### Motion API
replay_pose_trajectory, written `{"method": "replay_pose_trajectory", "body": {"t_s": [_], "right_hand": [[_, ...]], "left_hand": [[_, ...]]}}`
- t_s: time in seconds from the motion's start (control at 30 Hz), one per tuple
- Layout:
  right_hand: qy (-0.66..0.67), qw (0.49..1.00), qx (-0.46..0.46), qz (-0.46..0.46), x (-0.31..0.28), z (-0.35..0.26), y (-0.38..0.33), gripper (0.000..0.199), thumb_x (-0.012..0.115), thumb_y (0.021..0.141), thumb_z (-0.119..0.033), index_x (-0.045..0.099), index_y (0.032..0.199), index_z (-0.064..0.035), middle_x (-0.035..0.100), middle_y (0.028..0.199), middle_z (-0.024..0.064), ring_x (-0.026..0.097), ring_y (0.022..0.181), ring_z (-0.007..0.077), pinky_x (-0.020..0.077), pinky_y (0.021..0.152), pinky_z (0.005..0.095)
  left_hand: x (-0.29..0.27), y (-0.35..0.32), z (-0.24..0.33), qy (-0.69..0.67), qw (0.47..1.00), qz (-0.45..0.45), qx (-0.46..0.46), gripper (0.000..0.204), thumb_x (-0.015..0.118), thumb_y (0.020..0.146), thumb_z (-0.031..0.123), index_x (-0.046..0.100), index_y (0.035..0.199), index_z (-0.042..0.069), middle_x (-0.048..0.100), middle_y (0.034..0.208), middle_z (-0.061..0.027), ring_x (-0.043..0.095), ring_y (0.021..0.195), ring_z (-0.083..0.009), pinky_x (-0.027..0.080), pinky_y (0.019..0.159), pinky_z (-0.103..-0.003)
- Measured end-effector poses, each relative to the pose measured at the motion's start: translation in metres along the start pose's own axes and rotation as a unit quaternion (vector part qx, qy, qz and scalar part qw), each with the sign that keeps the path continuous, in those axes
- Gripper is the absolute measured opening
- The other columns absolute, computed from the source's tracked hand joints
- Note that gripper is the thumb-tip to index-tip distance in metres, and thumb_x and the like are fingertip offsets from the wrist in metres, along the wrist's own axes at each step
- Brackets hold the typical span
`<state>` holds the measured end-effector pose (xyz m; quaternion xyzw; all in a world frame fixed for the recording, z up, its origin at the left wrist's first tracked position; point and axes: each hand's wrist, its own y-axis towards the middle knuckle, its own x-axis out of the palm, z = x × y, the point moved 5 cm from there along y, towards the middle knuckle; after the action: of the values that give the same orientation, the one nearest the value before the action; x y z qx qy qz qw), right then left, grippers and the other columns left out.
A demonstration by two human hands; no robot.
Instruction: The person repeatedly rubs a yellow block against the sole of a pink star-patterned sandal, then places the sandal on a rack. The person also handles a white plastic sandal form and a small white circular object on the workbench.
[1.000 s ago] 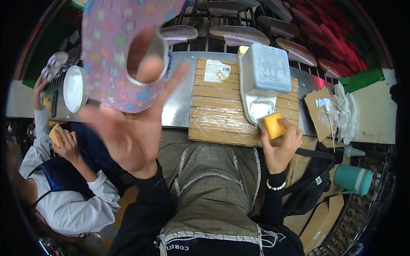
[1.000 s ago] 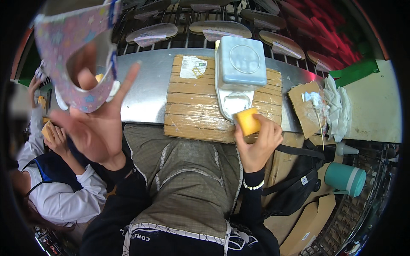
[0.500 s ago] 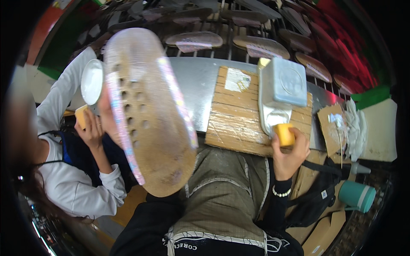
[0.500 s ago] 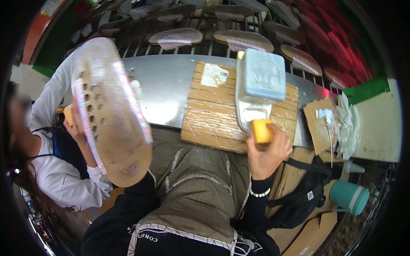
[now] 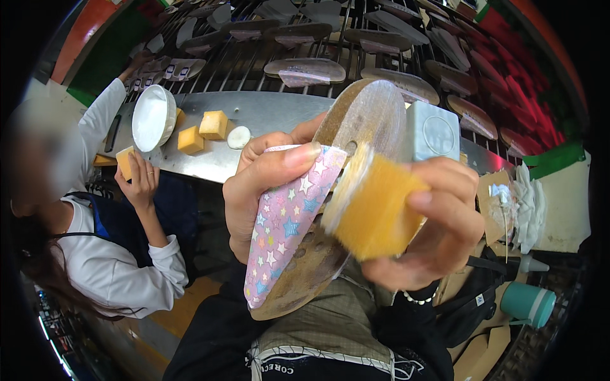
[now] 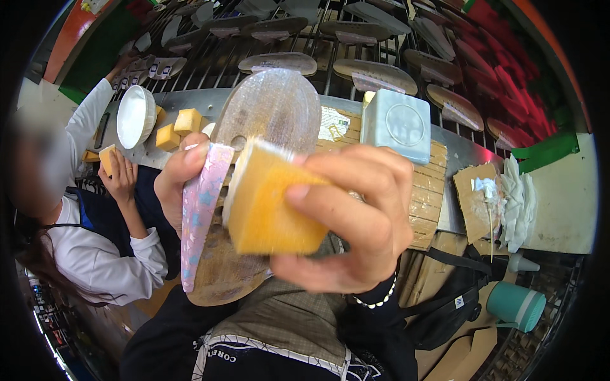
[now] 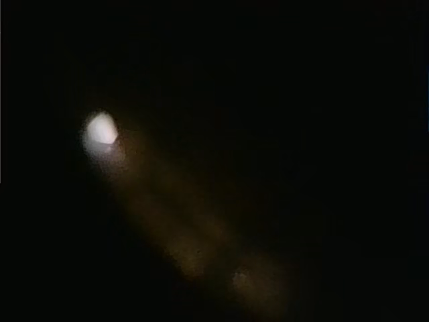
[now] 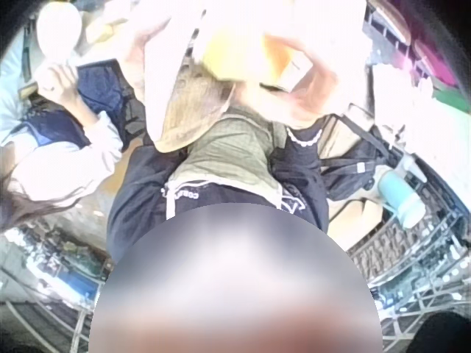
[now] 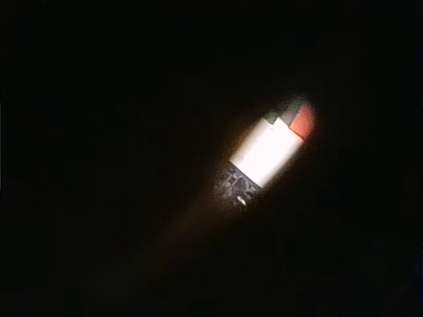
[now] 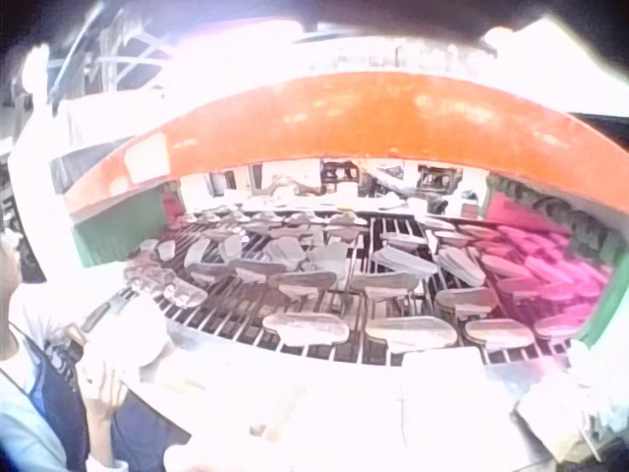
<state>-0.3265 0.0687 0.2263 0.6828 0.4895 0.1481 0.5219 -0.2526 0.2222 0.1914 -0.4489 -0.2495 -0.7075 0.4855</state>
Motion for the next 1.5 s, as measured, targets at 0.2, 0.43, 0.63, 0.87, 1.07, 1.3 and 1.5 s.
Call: {"method": "replay_pose_trajectory", "body": {"t_s": [0.2, 0.43, 0.63, 0.87, 1.07, 1.3, 1.5], "right_hand": [[-0.014, 0.999, 0.036, 0.031, -0.008, -0.006, 0.003, 0.053, 0.077, 0.076, -0.028, 0.046, 0.114, -0.009, 0.059, 0.097, 0.0127, 0.052, 0.094, 0.0258, 0.0408, 0.088, 0.0424], [-0.032, 0.999, -0.021, -0.007, -0.015, -0.014, 0.007, 0.075, 0.079, 0.074, -0.054, 0.041, 0.123, -0.0122, 0.063, 0.102, 0.0128, 0.056, 0.096, 0.0238, 0.0388, 0.093, 0.0447], [-0.072, 0.995, -0.057, -0.04, -0.019, -0.014, 0.01, 0.079, 0.08, 0.07, -0.059, 0.042, 0.121, -0.0114, 0.064, 0.097, 0.0109, 0.057, 0.093, 0.0224, 0.0389, 0.092, 0.0446], [-0.066, 0.995, -0.051, -0.056, -0.013, -0.024, 0.009, 0.068, 0.083, 0.072, -0.05, 0.044, 0.112, -0.0126, 0.062, 0.085, 0.0027, 0.053, 0.087, 0.0199, 0.0377, 0.091, 0.0435], [-0.057, 0.998, -0.025, -0.021, 0.005, -0.032, 0.003, 0.06, 0.085, 0.071, -0.044, 0.044, 0.107, -0.0185, 0.06, 0.083, -0.0019, 0.048, 0.089, 0.0186, 0.0358, 0.092, 0.0424], [0.012, 0.999, 0.002, -0.03, 0.013, -0.038, -0.002, 0.052, 0.08, 0.078, -0.048, 0.045, 0.105, -0.0217, 0.063, 0.085, -0.0017, 0.045, 0.091, 0.0189, 0.0347, 0.092, 0.0438], [0.045, 0.999, -0.004, -0.024, 0.011, -0.047, -0.005, 0.046, 0.079, 0.08, -0.044, 0.045, 0.101, -0.023, 0.065, 0.087, -0.0016, 0.045, 0.092, 0.0189, 0.0345, 0.091, 0.045]], "left_hand": [[0.016, -0.013, 0.001, 0.027, 0.999, 0.003, -0.027, 0.017, 0.063, 0.074, 0.008, 0.068, 0.071, -0.007, 0.068, 0.118, -0.0236, 0.07, 0.073, -0.0206, 0.055, 0.071, -0.028], [0.029, -0.016, 0.001, 0.053, 0.998, -0.037, 0.008, 0.018, 0.067, 0.074, 0.007, 0.071, 0.081, -0.009, 0.069, 0.116, -0.0232, 0.07, 0.079, -0.0184, 0.052, 0.076, -0.026], [0.032, -0.014, -0.001, 0.068, 0.995, -0.067, -0.02, 0.018, 0.068, 0.077, 0.006, 0.072, 0.084, -0.01, 0.069, 0.115, -0.0226, 0.069, 0.082, -0.0161, 0.051, 0.075, -0.026], [0.04, -0.014, 0.004, 0.117, 0.991, -0.055, -0.043, 0.026, 0.068, 0.082, 0.008, 0.072, 0.101, -0.01, 0.071, 0.11, -0.0188, 0.067, 0.08, -0.012, 0.05, 0.074, -0.024], [0.037, -0.006, 0.008, 0.11, 0.993, -0.043, -0.019, 0.028, 0.068, 0.083, 0.01, 0.071, 0.105, -0.007, 0.072, 0.102, -0.0144, 0.066, 0.076, -0.0103, 0.05, 0.071, -0.023], [0.033, 0.005, 0.011, 0.093, 0.995, -0.034, 0.0, 0.028, 0.069, 0.083, 0.012, 0.071, 0.106, -0.005, 0.072, 0.093, -0.01, 0.065, 0.072, -0.0089, 0.049, 0.068, -0.021], [0.033, 0.004, 0.014, 0.104, 0.993, -0.042, 0.035, 0.029, 0.07, 0.083, 0.014, 0.071, 0.106, -0.003, 0.071, 0.086, -0.0061, 0.064, 0.069, -0.0076, 0.048, 0.066, -0.02]]}}
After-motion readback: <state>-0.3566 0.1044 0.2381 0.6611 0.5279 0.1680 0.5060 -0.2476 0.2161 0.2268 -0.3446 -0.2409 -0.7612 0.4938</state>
